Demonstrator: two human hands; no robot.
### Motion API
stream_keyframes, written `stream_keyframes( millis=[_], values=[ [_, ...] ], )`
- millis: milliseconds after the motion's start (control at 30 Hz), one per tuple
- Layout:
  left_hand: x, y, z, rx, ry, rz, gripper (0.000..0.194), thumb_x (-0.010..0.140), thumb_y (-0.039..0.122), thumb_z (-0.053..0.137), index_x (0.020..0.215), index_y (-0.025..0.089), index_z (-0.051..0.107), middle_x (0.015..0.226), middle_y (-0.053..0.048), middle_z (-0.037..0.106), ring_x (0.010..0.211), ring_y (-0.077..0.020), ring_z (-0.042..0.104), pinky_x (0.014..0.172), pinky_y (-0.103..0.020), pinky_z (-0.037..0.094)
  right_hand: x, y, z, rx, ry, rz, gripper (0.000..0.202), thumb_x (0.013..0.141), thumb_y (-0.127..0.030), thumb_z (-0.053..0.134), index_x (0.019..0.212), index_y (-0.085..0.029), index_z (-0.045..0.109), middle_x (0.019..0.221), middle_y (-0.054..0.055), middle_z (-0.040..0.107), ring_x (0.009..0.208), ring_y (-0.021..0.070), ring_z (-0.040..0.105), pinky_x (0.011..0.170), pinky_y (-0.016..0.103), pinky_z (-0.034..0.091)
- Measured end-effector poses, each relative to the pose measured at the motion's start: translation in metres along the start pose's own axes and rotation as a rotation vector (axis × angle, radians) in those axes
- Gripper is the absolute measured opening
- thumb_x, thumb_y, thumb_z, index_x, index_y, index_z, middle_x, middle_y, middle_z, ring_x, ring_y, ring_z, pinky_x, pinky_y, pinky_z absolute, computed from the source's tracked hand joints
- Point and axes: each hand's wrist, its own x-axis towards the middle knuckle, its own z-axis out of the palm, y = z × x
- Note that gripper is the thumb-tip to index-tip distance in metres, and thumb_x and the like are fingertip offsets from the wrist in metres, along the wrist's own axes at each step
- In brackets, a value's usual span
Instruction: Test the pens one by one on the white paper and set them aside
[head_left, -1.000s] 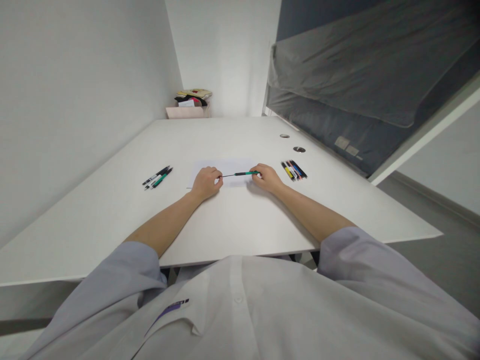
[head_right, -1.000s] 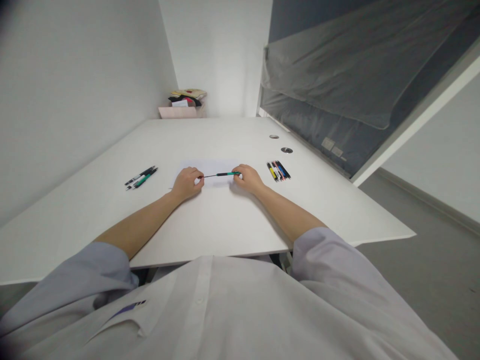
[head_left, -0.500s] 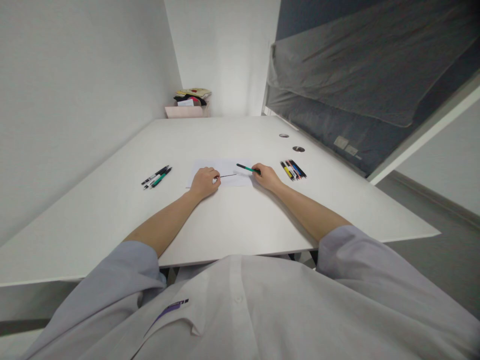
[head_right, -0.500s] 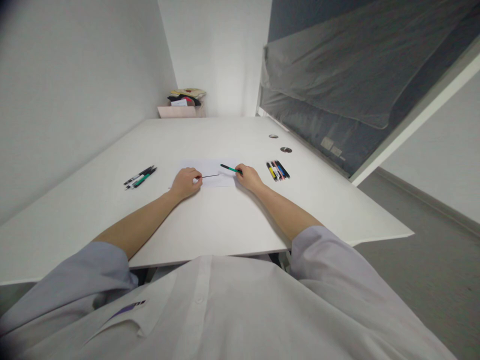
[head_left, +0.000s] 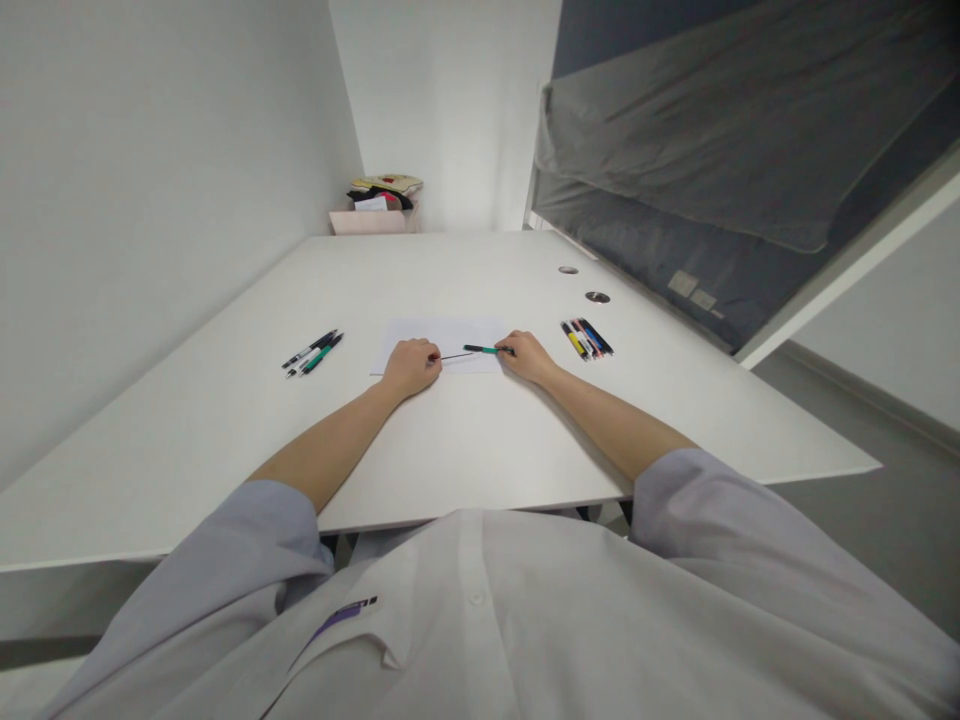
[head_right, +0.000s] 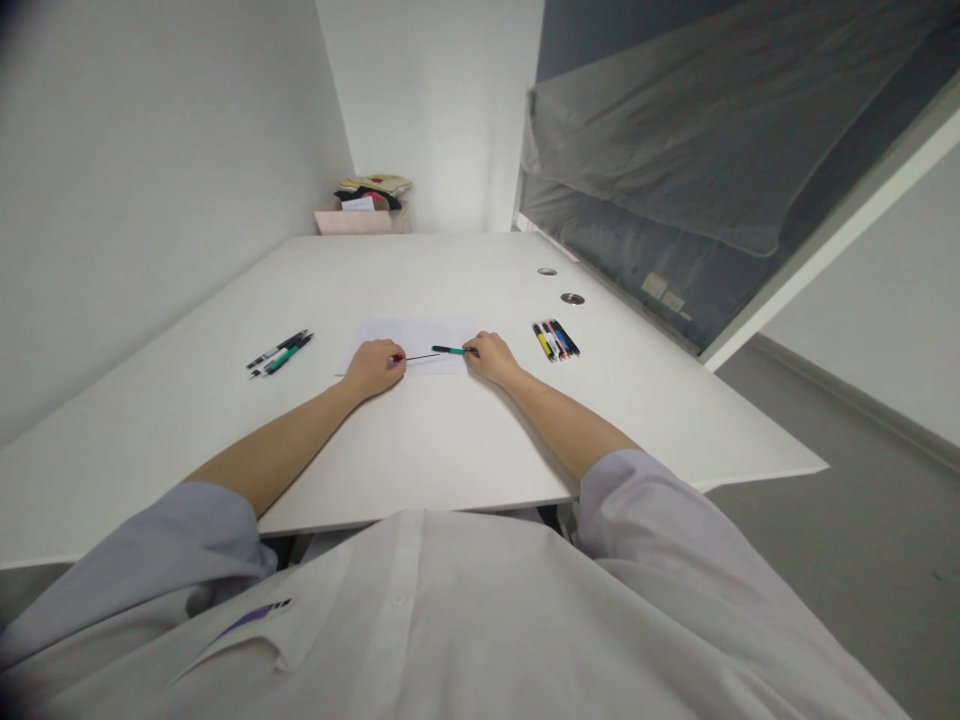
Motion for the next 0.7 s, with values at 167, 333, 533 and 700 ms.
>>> stream_keyframes(
  millis=[167, 333, 533, 700],
  values=[
    [0.000, 0.003, -0.002, -0.031, 0.018, 0.047, 0.021, 0.085, 0.024, 0.052, 0.084, 0.018, 0.072, 0.086, -0.010, 0.072, 0.084, -0.0253, 0.064, 0.082, -0.042, 0.048, -0.003, -0.009, -0.009, 0.090, 0.094, -0.041, 0.030, 0.086, -0.023, 0.058, 0.110, -0.015, 0.075, 0.105, 0.013, 0.071, 0.098, 0.0262, 0.061, 0.093, 0.039, 0.045],
    [0.000, 0.015, -0.004, -0.067, 0.043, 0.134, 0.021, 0.086, 0.023, 0.052, 0.086, 0.019, 0.072, 0.085, -0.009, 0.071, 0.086, -0.0246, 0.064, 0.086, -0.043, 0.046, -0.007, -0.032, -0.018, 0.123, 0.063, -0.289, 0.025, 0.088, -0.029, 0.060, 0.105, -0.017, 0.075, 0.102, 0.013, 0.071, 0.098, 0.0270, 0.059, 0.092, 0.041, 0.042],
    [-0.001, 0.024, -0.006, -0.068, 0.049, 0.161, 0.019, 0.088, 0.022, 0.053, 0.086, 0.019, 0.072, 0.087, -0.009, 0.071, 0.089, -0.0247, 0.064, 0.088, -0.043, 0.045, -0.009, -0.048, -0.019, 0.065, -0.018, -0.353, 0.020, 0.091, -0.023, 0.056, 0.096, -0.018, 0.075, 0.093, 0.011, 0.073, 0.094, 0.0253, 0.059, 0.087, 0.038, 0.040],
    [-0.001, 0.017, -0.004, -0.013, 0.048, 0.085, 0.019, 0.087, 0.023, 0.054, 0.085, 0.018, 0.072, 0.088, -0.010, 0.072, 0.089, -0.0268, 0.064, 0.086, -0.045, 0.045, -0.010, -0.040, -0.019, -0.012, 0.018, -0.251, 0.018, 0.085, -0.020, 0.060, 0.090, -0.018, 0.077, 0.094, 0.013, 0.071, 0.093, 0.0274, 0.056, 0.087, 0.042, 0.041]
  ],
)
